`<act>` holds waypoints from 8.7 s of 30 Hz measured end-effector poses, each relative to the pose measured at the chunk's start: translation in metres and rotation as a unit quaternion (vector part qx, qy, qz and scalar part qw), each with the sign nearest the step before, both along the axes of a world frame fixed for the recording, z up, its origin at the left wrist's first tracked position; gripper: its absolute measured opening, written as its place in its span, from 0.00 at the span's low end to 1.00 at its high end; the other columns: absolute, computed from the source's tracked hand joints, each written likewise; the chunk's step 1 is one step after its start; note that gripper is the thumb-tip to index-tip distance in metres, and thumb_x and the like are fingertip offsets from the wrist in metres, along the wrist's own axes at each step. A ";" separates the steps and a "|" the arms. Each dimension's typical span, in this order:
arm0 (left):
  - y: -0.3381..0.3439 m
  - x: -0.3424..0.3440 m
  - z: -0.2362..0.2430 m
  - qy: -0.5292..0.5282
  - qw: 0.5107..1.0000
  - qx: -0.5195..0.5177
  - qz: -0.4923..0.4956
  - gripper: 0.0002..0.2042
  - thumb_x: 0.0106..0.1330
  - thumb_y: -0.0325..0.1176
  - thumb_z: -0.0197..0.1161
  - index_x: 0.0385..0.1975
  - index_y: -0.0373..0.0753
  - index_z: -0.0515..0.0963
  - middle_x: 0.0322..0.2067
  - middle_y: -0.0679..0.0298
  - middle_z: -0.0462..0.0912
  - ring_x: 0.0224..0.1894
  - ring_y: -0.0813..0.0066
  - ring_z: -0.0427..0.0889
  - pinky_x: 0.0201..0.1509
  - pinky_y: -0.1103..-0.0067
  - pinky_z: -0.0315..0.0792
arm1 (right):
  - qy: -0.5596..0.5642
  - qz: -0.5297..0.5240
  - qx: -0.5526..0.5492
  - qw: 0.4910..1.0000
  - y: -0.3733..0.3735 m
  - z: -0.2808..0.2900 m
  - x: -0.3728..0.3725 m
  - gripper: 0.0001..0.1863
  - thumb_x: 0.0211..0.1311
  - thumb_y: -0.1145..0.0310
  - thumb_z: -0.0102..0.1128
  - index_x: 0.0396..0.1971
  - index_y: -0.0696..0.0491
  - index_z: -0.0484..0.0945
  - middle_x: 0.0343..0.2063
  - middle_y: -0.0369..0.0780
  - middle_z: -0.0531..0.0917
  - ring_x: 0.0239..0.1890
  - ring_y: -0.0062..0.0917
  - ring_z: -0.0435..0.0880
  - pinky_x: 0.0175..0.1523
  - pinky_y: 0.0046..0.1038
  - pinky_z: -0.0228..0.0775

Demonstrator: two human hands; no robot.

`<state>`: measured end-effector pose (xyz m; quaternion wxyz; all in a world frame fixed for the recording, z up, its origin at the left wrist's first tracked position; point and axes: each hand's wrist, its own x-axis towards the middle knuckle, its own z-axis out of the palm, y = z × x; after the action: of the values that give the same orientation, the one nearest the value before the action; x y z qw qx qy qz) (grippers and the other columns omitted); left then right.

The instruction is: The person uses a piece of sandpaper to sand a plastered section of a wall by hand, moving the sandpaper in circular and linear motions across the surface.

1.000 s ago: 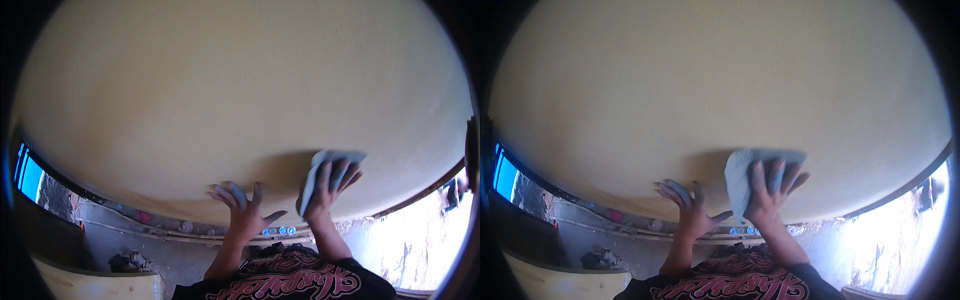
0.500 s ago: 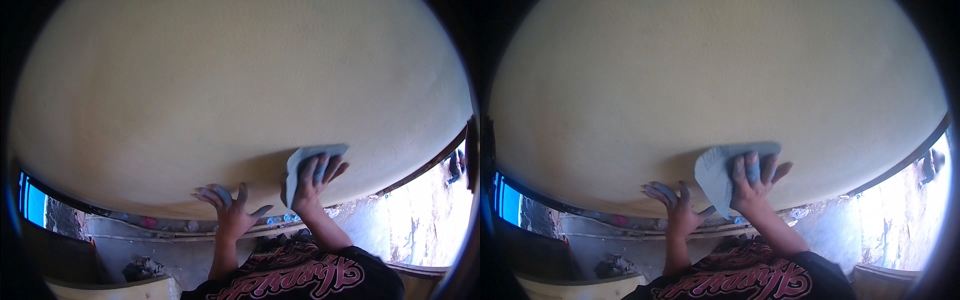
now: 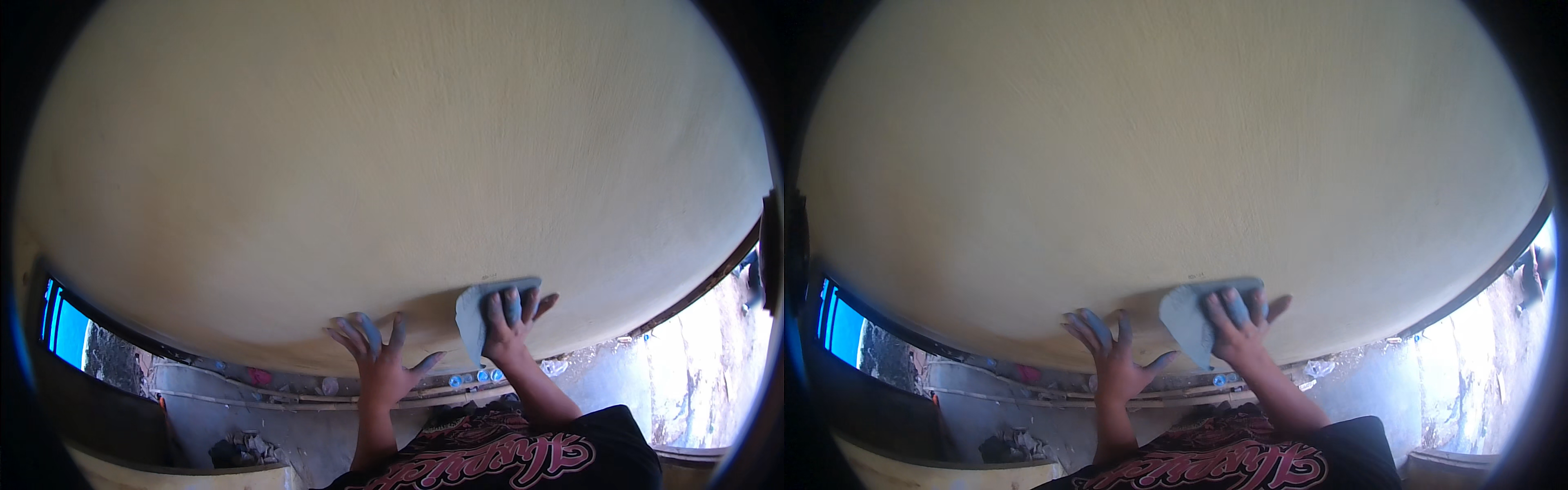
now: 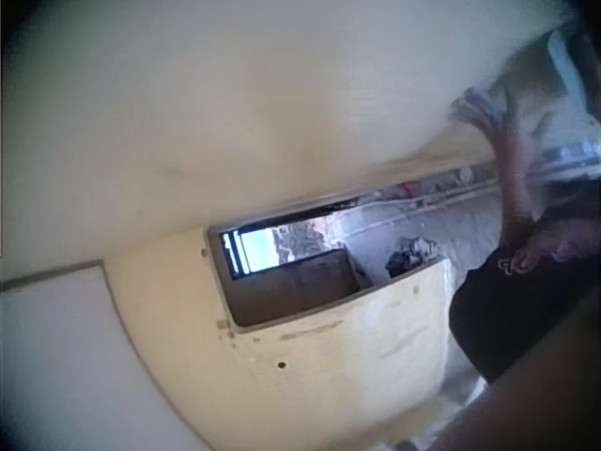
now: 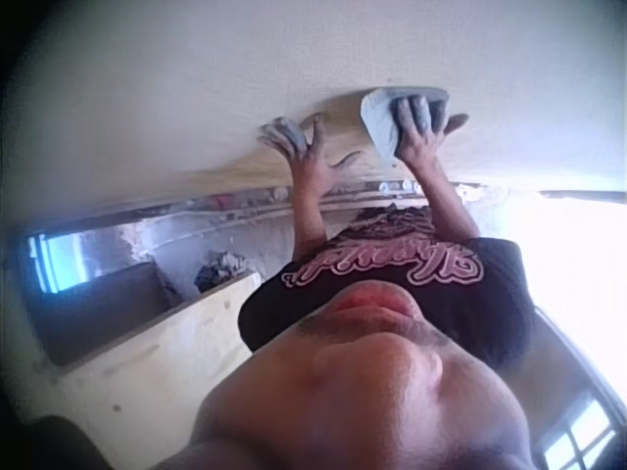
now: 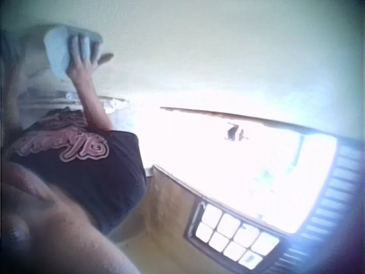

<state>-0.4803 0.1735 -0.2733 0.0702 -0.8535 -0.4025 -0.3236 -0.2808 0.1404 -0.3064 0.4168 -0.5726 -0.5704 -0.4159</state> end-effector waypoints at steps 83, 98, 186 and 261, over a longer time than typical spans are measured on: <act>0.019 0.034 -0.021 -0.005 0.994 0.102 0.030 0.44 0.35 0.65 0.60 0.56 0.64 0.48 0.58 0.49 0.19 0.55 0.33 0.15 0.42 0.36 0.17 | 0.181 0.034 0.068 0.981 -0.003 0.046 0.014 0.20 0.48 0.71 0.46 0.45 0.49 0.71 0.55 0.44 0.59 0.61 0.46 0.46 0.58 0.53 0.22; 0.021 0.037 -0.017 0.052 0.989 0.138 0.028 0.53 0.33 0.67 0.59 0.59 0.55 0.36 0.55 0.42 0.15 0.55 0.35 0.12 0.44 0.36 0.20 | 0.285 0.013 -0.031 0.958 0.003 -0.041 0.017 0.29 0.45 0.71 0.51 0.52 0.48 0.60 0.58 0.49 0.51 0.62 0.46 0.40 0.57 0.58 0.20; 0.027 0.005 -0.016 -0.035 0.987 0.154 0.027 0.45 0.40 0.64 0.57 0.59 0.61 0.42 0.61 0.57 0.27 0.59 0.42 0.22 0.48 0.39 0.18 | 0.200 -0.051 0.095 0.974 0.010 0.037 0.015 0.28 0.52 0.65 0.44 0.56 0.51 0.54 0.60 0.42 0.49 0.62 0.45 0.36 0.57 0.52 0.09; 0.035 0.009 -0.025 -0.050 0.988 0.136 0.046 0.47 0.37 0.66 0.58 0.58 0.64 0.42 0.60 0.55 0.27 0.59 0.41 0.19 0.48 0.40 0.17 | 0.089 -0.039 0.026 0.995 0.008 0.071 -0.007 0.27 0.60 0.56 0.36 0.56 0.54 0.50 0.58 0.52 0.47 0.61 0.47 0.37 0.58 0.53 0.22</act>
<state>-0.4717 0.2086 -0.2986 0.1799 -0.7992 -0.3965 -0.4143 -0.2876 0.1482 -0.2351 0.4644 -0.6178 -0.4974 -0.3941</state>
